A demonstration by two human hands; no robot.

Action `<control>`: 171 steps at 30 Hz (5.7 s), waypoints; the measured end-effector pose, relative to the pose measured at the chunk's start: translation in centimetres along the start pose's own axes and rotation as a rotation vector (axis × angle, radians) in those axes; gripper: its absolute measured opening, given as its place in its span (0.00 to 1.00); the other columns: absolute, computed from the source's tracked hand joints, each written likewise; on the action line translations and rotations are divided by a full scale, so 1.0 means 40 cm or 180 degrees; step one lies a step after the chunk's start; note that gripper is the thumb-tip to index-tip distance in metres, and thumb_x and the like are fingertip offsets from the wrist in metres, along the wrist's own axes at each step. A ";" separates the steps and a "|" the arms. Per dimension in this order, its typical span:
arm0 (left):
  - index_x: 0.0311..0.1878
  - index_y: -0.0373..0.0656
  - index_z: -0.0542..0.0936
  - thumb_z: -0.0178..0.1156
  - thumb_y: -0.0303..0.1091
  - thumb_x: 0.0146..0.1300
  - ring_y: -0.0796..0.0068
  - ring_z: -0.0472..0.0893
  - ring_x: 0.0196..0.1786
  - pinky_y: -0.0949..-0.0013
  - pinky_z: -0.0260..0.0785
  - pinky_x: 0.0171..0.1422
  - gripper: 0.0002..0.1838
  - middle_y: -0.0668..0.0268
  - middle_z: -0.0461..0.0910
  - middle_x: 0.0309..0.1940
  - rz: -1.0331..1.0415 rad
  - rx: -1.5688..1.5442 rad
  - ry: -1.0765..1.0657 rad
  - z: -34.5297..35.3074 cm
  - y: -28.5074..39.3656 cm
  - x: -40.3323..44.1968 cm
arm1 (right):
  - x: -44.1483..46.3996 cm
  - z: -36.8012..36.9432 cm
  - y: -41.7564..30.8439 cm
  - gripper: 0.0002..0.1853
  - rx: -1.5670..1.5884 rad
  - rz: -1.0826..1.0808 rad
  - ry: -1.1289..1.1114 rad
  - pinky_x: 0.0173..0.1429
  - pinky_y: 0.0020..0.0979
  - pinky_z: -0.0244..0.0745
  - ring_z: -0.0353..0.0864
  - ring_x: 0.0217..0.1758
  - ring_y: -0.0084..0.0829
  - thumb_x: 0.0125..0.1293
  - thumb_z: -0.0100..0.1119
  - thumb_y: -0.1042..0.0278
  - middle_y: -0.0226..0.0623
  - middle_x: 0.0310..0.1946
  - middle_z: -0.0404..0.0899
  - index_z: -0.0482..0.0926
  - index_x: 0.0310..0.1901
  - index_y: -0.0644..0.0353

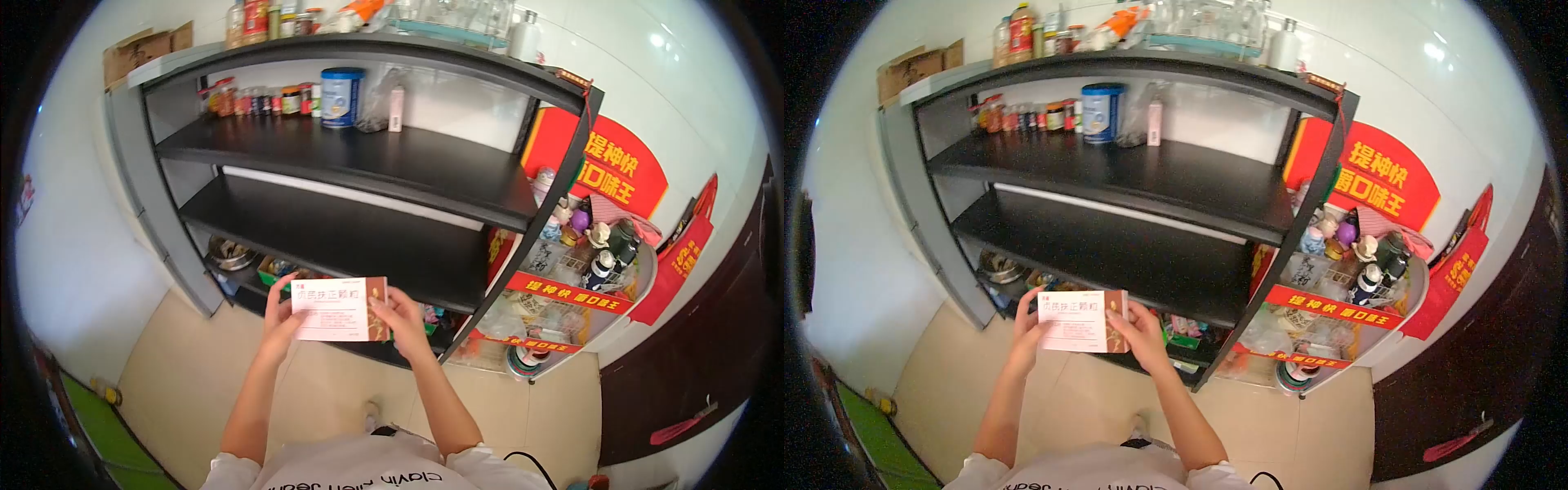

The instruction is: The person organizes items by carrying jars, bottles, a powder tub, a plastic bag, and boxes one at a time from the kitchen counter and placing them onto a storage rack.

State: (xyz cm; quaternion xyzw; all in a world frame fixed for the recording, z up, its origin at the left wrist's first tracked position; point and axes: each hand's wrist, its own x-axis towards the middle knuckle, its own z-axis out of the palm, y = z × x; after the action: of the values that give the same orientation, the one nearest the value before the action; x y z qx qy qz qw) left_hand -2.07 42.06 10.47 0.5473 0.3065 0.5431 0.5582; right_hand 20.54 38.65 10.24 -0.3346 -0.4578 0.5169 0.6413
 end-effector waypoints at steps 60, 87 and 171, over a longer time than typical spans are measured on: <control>0.57 0.41 0.76 0.58 0.50 0.64 0.50 0.72 0.60 0.53 0.65 0.64 0.26 0.50 0.76 0.54 0.1739 0.3844 -0.0923 0.398 -0.187 1.439 | 1.268 -0.531 -0.163 0.33 -0.4841 -0.0713 0.0297 0.62 0.43 0.66 0.78 0.56 0.41 0.67 0.51 0.39 0.41 0.53 0.79 0.65 0.62 0.57; 0.44 0.42 0.78 0.55 0.32 0.56 0.51 0.80 0.47 0.52 0.73 0.52 0.12 0.54 0.78 0.46 0.1430 0.3898 -0.0611 0.401 -0.147 1.389 | 1.307 -0.424 -0.082 0.32 -0.5230 -0.0577 0.0598 0.60 0.49 0.67 0.73 0.57 0.56 0.60 0.56 0.50 0.58 0.51 0.75 0.66 0.59 0.67; 0.39 0.38 0.85 0.70 0.27 0.50 0.79 0.83 0.36 0.73 0.74 0.46 0.11 0.66 0.86 0.31 -0.0590 -0.1470 -0.9325 0.954 -0.151 -1.331 | -1.420 0.281 -0.022 0.04 -0.2299 0.0504 1.0679 0.37 0.24 0.79 0.84 0.31 0.25 0.59 0.64 0.75 0.36 0.28 0.84 0.81 0.36 0.63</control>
State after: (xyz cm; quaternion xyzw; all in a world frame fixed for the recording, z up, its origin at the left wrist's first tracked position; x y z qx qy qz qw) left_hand 23.47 -17.54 -0.53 0.4745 -0.5724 -0.4786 0.4670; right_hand 7.73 -17.11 1.36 0.6046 -0.5943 0.4649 -0.2552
